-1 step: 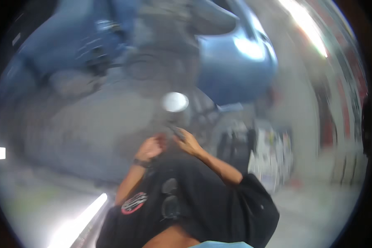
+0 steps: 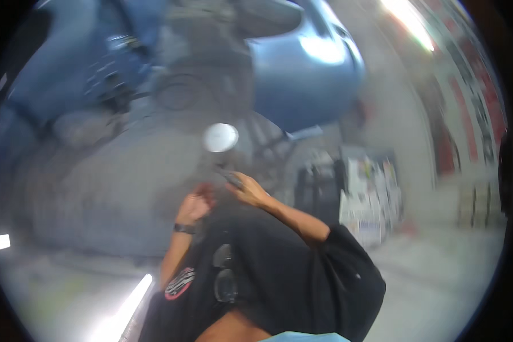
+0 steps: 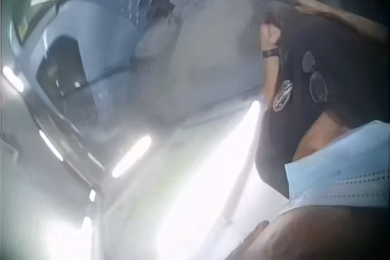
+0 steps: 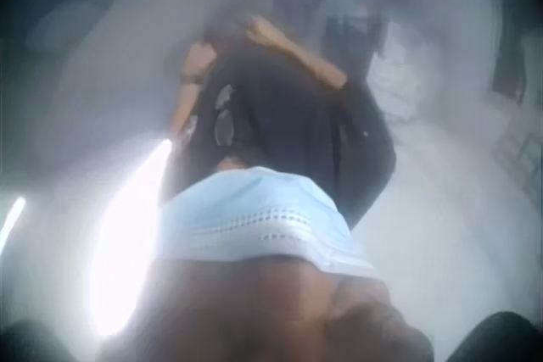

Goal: The person uses a spray gun to apply blue paint to a car bumper and several other car body panels in a service bay.

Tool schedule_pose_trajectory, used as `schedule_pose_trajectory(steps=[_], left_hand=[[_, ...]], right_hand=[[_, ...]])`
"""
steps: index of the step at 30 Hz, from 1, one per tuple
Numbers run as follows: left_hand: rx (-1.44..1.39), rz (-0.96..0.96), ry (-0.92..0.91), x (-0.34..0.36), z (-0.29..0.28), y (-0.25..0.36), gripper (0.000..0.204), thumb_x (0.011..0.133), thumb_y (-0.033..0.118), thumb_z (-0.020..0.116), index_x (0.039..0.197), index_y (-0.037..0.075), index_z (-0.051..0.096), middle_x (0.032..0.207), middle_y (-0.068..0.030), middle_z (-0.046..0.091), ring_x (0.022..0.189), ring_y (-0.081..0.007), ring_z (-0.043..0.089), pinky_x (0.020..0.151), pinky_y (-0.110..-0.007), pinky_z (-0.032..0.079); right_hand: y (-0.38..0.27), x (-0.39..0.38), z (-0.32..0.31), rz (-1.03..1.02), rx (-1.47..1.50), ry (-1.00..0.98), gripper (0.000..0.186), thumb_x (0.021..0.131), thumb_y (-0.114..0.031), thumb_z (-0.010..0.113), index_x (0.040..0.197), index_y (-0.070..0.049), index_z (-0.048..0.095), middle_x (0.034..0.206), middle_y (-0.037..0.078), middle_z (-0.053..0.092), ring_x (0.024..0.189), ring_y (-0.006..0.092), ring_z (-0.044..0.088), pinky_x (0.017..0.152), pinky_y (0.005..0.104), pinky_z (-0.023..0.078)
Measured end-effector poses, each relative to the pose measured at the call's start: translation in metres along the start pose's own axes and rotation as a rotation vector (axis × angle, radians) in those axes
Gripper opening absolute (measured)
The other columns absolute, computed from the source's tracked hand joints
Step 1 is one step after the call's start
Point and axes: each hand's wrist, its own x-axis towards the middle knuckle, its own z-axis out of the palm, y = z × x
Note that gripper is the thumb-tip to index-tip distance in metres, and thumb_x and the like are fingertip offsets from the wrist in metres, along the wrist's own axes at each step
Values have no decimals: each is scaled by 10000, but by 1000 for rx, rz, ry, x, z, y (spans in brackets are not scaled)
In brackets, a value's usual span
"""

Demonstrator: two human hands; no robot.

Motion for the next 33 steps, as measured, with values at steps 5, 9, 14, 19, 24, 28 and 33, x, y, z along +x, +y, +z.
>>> schedule_pose_trajectory(steps=[5, 9, 14, 19, 24, 28, 33], left_hand=[[266, 84, 556, -38, -98, 6, 403, 1019, 347, 553, 1320, 79, 557, 1201, -78, 658, 1073, -234, 603, 934, -378, 498], [773, 35, 620, -94, -186, 5, 376, 1019, 330, 570, 1258, 45, 623, 1118, -83, 697, 1023, -201, 629, 900, -338, 500], [1447, -194, 760, -86, -157, -21, 364, 1015, 324, 581, 1228, 36, 641, 1084, -81, 706, 998, -187, 635, 881, -329, 503], [1928, -257, 756, -48, -102, -74, 353, 1011, 318, 592, 1198, 26, 660, 1051, -80, 714, 974, -173, 641, 863, -320, 506], [2104, -127, 833, -13, -8, -140, 345, 1007, 312, 604, 1168, 17, 678, 1017, -78, 723, 949, -159, 647, 844, -311, 509], [1810, 138, 647, 23, 65, -176, 292, 979, 280, 651, 1035, 0, 713, 889, -43, 725, 831, -92, 627, 761, -280, 512], [1857, -154, 353, 66, 122, -205, 263, 968, 262, 670, 1018, 7, 711, 895, -9, 724, 829, -55, 607, 742, -266, 507]], right_hand=[[40, -55, -19, 73, 39, 202, 507, 959, -321, 660, 1339, -2, 556, 1241, 250, 640, 1116, 398, 637, 923, 423, 519], [74, -116, -26, 214, 100, 615, 440, 955, -262, 663, 1311, -18, 580, 1187, 238, 661, 1033, 400, 666, 868, 445, 523], [209, -191, -75, 551, 399, 866, 336, 966, -261, 669, 1076, 53, 628, 760, 79, 630, 652, 161, 669, 563, 333, 565], [372, -236, -153, 731, 608, 1223, 560, 959, -431, 646, 1118, 103, 587, 974, 224, 684, 607, 266, 728, 444, 326, 557], [532, -313, -207, 947, 812, 1354, 643, 930, -470, 680, 1128, 131, 561, 910, 214, 677, 659, 298, 709, 423, 383, 541], [589, -352, -232, 865, 819, 1580, 590, 903, -337, 748, 1235, 113, 562, 1153, 196, 637, 840, 304, 683, 529, 401, 617], [574, -347, -229, 940, 863, 1565, 565, 878, -363, 772, 1175, 100, 641, 1062, 176, 699, 809, 283, 698, 588, 375, 575]])
